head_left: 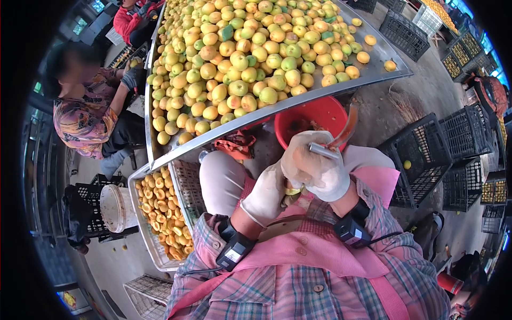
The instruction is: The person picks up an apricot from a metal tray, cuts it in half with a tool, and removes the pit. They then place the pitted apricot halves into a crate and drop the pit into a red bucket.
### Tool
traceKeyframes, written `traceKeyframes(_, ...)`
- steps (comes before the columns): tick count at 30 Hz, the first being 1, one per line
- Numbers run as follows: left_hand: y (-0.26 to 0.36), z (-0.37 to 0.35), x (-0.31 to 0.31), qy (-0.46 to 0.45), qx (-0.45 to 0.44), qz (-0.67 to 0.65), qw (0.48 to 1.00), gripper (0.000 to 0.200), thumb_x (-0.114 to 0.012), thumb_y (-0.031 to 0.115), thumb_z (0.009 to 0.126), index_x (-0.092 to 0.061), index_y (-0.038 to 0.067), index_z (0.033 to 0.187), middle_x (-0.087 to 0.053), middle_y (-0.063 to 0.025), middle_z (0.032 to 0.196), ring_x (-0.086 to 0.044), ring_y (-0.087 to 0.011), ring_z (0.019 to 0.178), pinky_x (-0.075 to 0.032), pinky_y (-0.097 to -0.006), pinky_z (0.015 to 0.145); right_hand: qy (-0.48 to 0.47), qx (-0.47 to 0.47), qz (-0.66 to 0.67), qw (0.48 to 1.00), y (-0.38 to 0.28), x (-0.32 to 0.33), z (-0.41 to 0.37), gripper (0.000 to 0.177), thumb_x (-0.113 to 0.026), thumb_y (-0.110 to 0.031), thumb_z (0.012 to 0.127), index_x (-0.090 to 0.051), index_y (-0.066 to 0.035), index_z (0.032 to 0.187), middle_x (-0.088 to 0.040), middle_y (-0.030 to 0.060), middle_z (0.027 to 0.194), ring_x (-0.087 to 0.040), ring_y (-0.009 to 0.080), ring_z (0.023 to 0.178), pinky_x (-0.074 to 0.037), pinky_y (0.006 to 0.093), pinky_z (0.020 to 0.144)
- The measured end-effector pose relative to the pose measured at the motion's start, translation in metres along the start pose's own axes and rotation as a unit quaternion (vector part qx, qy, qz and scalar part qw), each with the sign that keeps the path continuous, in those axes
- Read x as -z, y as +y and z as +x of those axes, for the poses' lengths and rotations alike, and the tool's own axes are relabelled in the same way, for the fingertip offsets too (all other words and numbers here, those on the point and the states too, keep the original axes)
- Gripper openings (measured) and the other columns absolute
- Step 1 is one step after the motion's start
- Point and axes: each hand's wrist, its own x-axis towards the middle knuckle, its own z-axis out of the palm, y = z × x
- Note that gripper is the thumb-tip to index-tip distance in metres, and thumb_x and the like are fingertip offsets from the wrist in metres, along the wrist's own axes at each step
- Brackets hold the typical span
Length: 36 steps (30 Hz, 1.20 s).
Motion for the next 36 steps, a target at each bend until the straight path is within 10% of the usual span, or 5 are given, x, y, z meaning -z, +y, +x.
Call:
traceKeyframes(18,0.014,-0.011,-0.011,-0.077,-0.191,-0.016,0.978,0.039,-0.06,0.015,0.09,-0.047,0.001,0.123,-0.06,-0.0041,0.094,-0.057,-0.008,0.074,-0.047,-0.0195,0.065,0.028,0.115,0.135,0.984,-0.005,-0.005,0.004,0.047,-0.037,-0.037,0.104,-0.039,-0.01,0.065,-0.03,-0.0016,0.049,-0.031,0.0125,0.039,-0.035,0.0301,0.044)
traceKeyframes(20,0.018,-0.003,0.0,-0.188,0.069,-0.423,0.884,0.024,-0.042,0.019,0.1,-0.048,0.005,0.119,-0.057,-0.0024,0.085,-0.049,-0.0055,0.06,-0.037,-0.0167,0.047,0.042,0.136,0.129,0.981,-0.01,-0.002,0.005,0.047,-0.036,-0.037,0.104,-0.04,-0.01,0.066,-0.031,-0.001,0.05,-0.031,0.0133,0.04,-0.035,0.031,0.044)
traceKeyframes(24,0.006,0.005,0.008,-0.197,0.104,-0.423,0.878,0.028,-0.033,0.026,0.104,-0.048,0.007,0.117,-0.057,-0.0028,0.08,-0.044,-0.0055,0.052,-0.029,-0.0162,0.041,0.144,0.167,0.122,0.968,-0.015,0.002,0.005,0.041,-0.034,-0.033,0.104,-0.041,-0.012,0.07,-0.031,-0.004,0.053,-0.028,0.0107,0.042,-0.033,0.0293,0.044)
traceKeyframes(26,0.015,0.001,0.008,-0.057,0.024,-0.208,0.976,0.035,-0.036,0.036,0.104,-0.052,0.007,0.113,-0.058,-0.0028,0.078,-0.046,-0.006,0.051,-0.031,-0.0162,0.041,0.193,0.191,-0.218,0.938,-0.018,0.006,-0.001,0.035,-0.039,-0.026,0.103,-0.039,-0.013,0.07,-0.03,-0.0033,0.054,-0.03,0.0111,0.041,-0.034,0.0282,0.042)
traceKeyframes(36,0.031,0.011,0.017,0.257,-0.325,0.287,0.864,0.02,-0.051,0.019,0.094,-0.06,0.002,0.089,-0.061,-0.0177,0.077,-0.06,-0.0379,0.071,-0.05,-0.0408,0.062,0.176,-0.154,-0.013,0.972,0.033,-0.01,-0.002,0.035,-0.054,-0.036,0.095,-0.059,-0.006,0.111,-0.058,0.0039,0.066,-0.049,0.0119,0.042,-0.036,0.0245,0.038)
